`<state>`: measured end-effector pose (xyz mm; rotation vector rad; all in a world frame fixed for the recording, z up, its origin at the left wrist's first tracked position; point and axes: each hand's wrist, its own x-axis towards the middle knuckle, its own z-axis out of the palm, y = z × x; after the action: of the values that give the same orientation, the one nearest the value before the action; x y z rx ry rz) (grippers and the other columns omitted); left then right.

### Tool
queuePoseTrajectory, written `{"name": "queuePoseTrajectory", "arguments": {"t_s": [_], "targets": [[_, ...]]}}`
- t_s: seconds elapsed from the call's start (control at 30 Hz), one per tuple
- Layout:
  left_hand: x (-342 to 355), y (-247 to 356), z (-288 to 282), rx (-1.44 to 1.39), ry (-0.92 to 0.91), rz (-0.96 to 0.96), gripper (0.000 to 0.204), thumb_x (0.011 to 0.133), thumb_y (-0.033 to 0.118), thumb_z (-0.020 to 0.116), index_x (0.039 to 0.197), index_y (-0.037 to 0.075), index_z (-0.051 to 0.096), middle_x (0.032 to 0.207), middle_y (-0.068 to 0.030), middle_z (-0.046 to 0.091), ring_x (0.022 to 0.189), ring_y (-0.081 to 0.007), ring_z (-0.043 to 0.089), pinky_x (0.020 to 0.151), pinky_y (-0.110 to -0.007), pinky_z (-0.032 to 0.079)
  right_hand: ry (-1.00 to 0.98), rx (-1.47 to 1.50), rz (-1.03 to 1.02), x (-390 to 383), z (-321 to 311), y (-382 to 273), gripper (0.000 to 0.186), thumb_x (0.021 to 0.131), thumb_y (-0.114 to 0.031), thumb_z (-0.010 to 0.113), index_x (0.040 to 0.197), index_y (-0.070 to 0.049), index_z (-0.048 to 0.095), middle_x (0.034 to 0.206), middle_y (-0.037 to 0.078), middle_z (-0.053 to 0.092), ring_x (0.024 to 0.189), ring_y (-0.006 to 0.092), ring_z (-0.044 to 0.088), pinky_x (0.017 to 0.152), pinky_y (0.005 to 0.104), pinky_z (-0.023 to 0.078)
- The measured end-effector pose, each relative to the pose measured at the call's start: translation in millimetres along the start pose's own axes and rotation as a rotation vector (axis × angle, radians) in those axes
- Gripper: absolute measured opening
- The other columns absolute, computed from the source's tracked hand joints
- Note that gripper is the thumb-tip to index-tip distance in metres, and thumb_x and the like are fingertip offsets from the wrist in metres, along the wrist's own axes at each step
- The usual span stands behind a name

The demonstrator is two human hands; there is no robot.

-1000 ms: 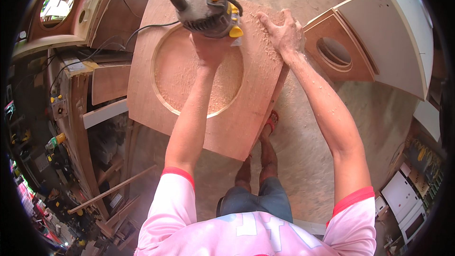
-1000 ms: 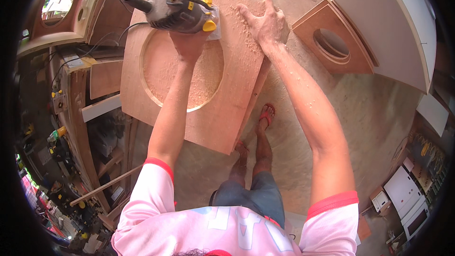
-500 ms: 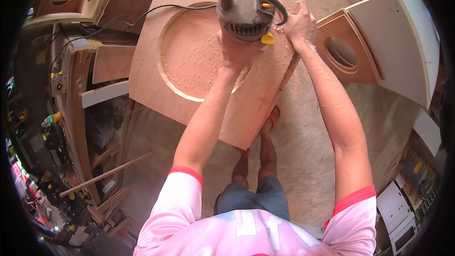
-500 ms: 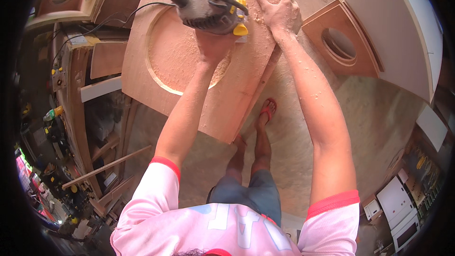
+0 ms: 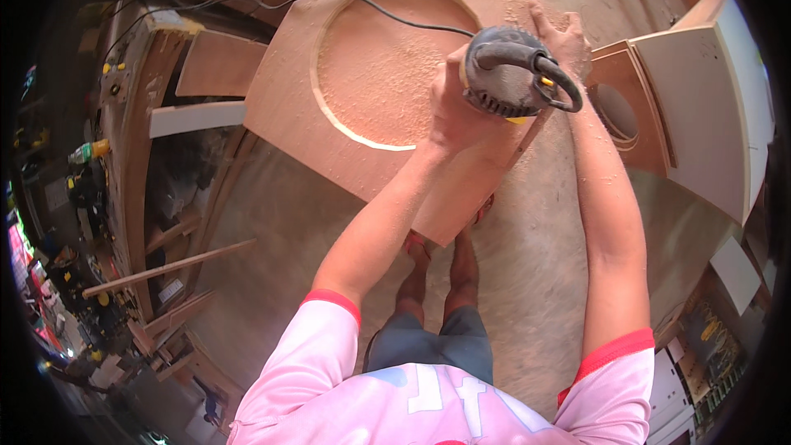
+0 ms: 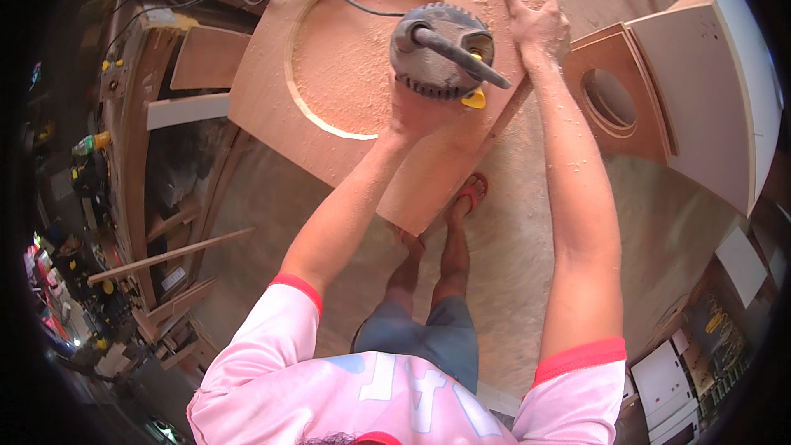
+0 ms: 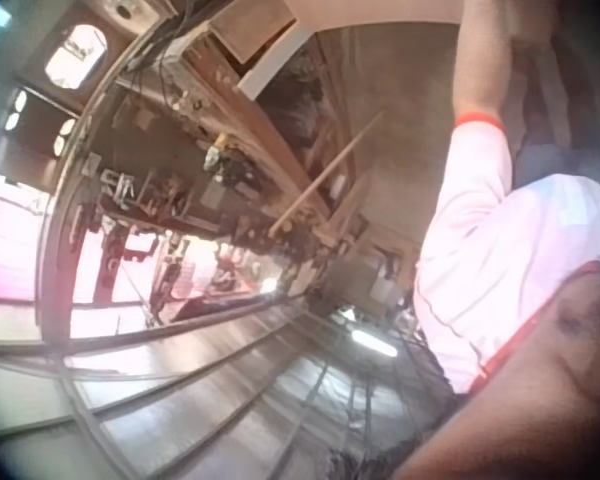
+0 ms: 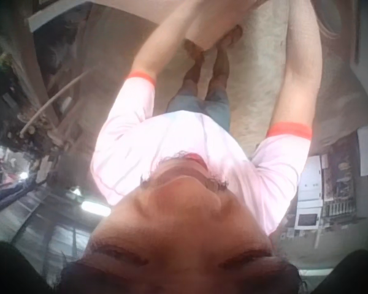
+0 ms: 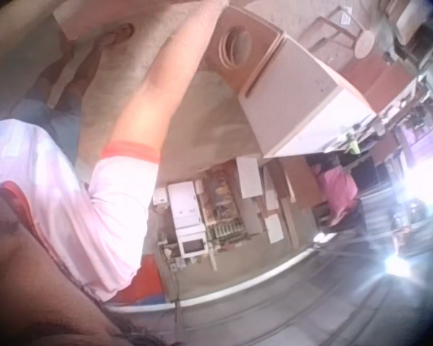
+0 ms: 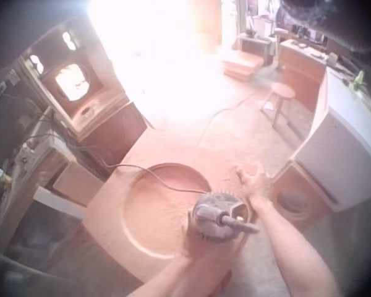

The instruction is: The person uses a handheld router to shape the circular cutout in a square wooden panel. They guide the router along the marked circle, creating wood shavings and refining the edge. The person also handles the panel and positions it on a workbench during the process.

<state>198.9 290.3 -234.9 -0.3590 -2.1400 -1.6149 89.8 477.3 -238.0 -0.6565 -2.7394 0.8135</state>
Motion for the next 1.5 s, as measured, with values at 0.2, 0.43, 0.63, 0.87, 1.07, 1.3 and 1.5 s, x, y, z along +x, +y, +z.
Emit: {"name": "queuePoseTrajectory", "arguments": {"t_s": [0.2,0.43,0.63,0.87,1.07,1.3,1.5], "targets": [[-20,22,-24,0.069,-0.027,0.043,0.094,0.060,0.035,0.101,0.132,0.007,0.048,0.109,-0.0157,0.069,0.095,-0.0378,0.070,0.080,-0.049,0.057,-0.065,-0.074,0.044,0,-7,-2,0.101,0.074,-0.091,0.062,0.130,-0.008,0.065,0.111,0.029,0.074,0.113,0.0456,0.070,0.094,0.0544,0.055],[-45,39,-44,0.041,0.042,0.010,0.086,0.061,0.027,0.099,0.130,0.007,0.051,0.111,-0.0139,0.069,0.101,-0.0390,0.069,0.086,-0.048,0.055,-0.099,-0.092,0.076,5,-5,0,0.108,0.071,-0.095,0.060,0.137,-0.011,0.063,0.122,0.030,0.070,0.121,0.0458,0.065,0.102,0.0524,0.051],[-74,21,-72,-0.228,-0.123,-0.249,0.083,0.065,0.024,0.097,0.133,0.008,0.051,0.118,-0.0144,0.069,0.105,-0.0366,0.069,0.092,-0.047,0.052,-0.083,-0.117,0.092,3,-6,-2,0.110,0.070,-0.098,0.056,0.141,-0.015,0.061,0.128,0.030,0.068,0.127,0.0466,0.062,0.106,0.0533,0.049],[-103,7,-122,-0.380,-0.138,-0.422,0.086,0.071,0.029,0.097,0.138,0.007,0.048,0.125,-0.0125,0.066,0.112,-0.0289,0.067,0.097,-0.041,0.054,-0.105,-0.095,0.128,1,-9,-6,0.106,0.071,-0.097,0.057,0.139,-0.015,0.062,0.129,0.028,0.069,0.126,0.0448,0.063,0.105,0.0529,0.049],[-107,-9,-162,-0.267,-0.151,-0.348,0.085,0.071,0.026,0.097,0.138,0.007,0.048,0.126,-0.0120,0.065,0.113,-0.0278,0.066,0.098,-0.040,0.054,-0.142,-0.087,0.102,2,-13,-7,0.109,0.069,-0.098,0.057,0.138,-0.013,0.062,0.128,0.027,0.069,0.126,0.0449,0.063,0.104,0.0529,0.050],[-107,-22,-220,-0.115,-0.143,-0.303,0.085,0.071,0.023,0.097,0.139,0.007,0.048,0.127,-0.0115,0.064,0.114,-0.0266,0.065,0.099,-0.040,0.054,-0.095,-0.122,0.087,4,-9,-3,0.109,0.070,-0.096,0.061,0.139,-0.011,0.061,0.126,0.026,0.070,0.123,0.0424,0.065,0.102,0.0529,0.052],[-105,-33,-240,-0.072,-0.116,-0.308,0.085,0.071,0.020,0.097,0.139,0.007,0.048,0.129,-0.0111,0.064,0.115,-0.0256,0.064,0.099,-0.040,0.054,-0.130,-0.098,0.101,6,-10,0,0.109,0.070,-0.096,0.059,0.140,-0.012,0.060,0.126,0.027,0.070,0.124,0.0428,0.065,0.102,0.0539,0.052]]}}
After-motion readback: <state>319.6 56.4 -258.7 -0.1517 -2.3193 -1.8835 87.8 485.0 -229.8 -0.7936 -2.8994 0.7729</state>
